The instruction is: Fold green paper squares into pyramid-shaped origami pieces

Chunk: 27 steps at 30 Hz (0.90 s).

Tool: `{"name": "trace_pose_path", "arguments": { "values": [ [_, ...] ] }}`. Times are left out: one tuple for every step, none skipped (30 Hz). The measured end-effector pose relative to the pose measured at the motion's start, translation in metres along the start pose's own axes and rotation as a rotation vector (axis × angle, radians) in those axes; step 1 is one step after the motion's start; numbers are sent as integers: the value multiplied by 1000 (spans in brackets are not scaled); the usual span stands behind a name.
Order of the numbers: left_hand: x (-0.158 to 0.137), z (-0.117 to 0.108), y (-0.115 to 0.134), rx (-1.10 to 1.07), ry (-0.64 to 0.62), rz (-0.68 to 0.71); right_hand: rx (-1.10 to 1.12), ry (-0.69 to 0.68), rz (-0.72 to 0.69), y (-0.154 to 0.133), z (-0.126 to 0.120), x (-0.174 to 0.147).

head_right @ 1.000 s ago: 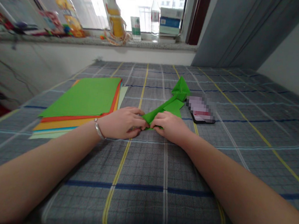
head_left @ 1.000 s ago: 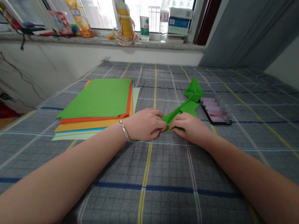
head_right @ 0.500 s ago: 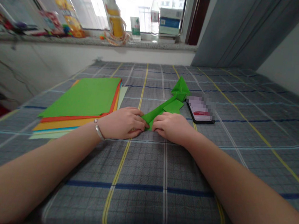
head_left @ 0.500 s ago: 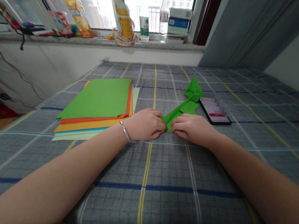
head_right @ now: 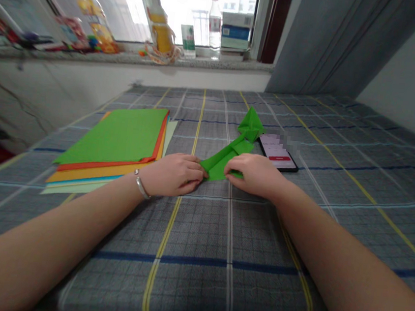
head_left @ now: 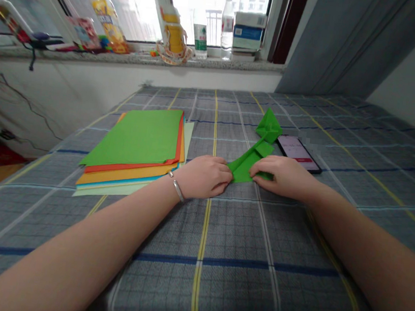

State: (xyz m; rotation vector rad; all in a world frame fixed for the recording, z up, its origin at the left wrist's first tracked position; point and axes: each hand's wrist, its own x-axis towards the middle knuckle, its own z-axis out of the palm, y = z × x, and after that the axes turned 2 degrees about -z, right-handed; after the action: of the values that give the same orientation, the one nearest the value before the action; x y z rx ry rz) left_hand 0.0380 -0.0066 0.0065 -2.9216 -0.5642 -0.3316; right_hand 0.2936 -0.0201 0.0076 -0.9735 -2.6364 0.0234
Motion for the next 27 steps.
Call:
{"name": "trace_pose_path", "arguments": {
  "values": [
    [0,1,1,20,-5,0,-5,69,32,1,-3,0],
    [1,3,1,46,-19,5,-11,160,58,2,-5,-1],
    [1,3,2,69,-35,12,-15,256,91,4,-8,-1],
    [2,4,3,82,-40,8,-18,346,129,5,-10,-1],
    [3,4,4,92,-46,7,-19,425,182,7,-12,-1],
    [4,4,6,101,-52,6,-18,479,245,8,-13,-2],
    [4,3,7,110,-58,5,-18,500,307,10,-13,-2],
    [5,3,8,117,-63,3,-22,490,363,13,-12,-3],
    [5,3,9,122,-66,-3,-25,452,410,15,-10,-3],
    [6,3,11,127,-67,-12,-32,389,438,18,-7,-4],
    [6,3,11,131,-66,-24,-46,327,450,21,-4,-4],
    [6,3,12,134,-63,-36,-50,265,444,24,-1,-5],
    [6,4,13,135,-60,-49,-35,220,418,26,2,-5],
    [6,4,13,135,-59,-59,-6,188,373,27,6,-5],
    [6,4,13,133,-60,-64,21,160,320,27,9,-4],
    [7,4,13,129,-62,-64,40,128,261,27,12,-4],
    [7,5,13,124,-65,-60,48,97,211,25,15,-3],
    [7,5,12,117,-64,-52,48,68,180,24,17,-3],
    [7,6,12,107,-59,-42,46,45,165,22,18,-3],
    [7,6,11,95,-49,-32,45,29,169,21,19,-2],
    [7,7,11,79,-39,-20,49,19,182,20,19,-2],
    [6,7,11,65,-29,-9,58,10,196,19,19,-2],
    [6,8,11,56,-21,-2,69,5,210,19,19,-2],
    [5,8,12,54,-14,2,79,3,225,19,18,-1],
    [4,8,12,56,-11,3,84,5,248,20,18,-1],
    [4,8,13,60,-9,2,77,18,287,21,18,-1],
    [3,8,14,63,-9,0,56,44,341,23,18,-1]
  ]
}}
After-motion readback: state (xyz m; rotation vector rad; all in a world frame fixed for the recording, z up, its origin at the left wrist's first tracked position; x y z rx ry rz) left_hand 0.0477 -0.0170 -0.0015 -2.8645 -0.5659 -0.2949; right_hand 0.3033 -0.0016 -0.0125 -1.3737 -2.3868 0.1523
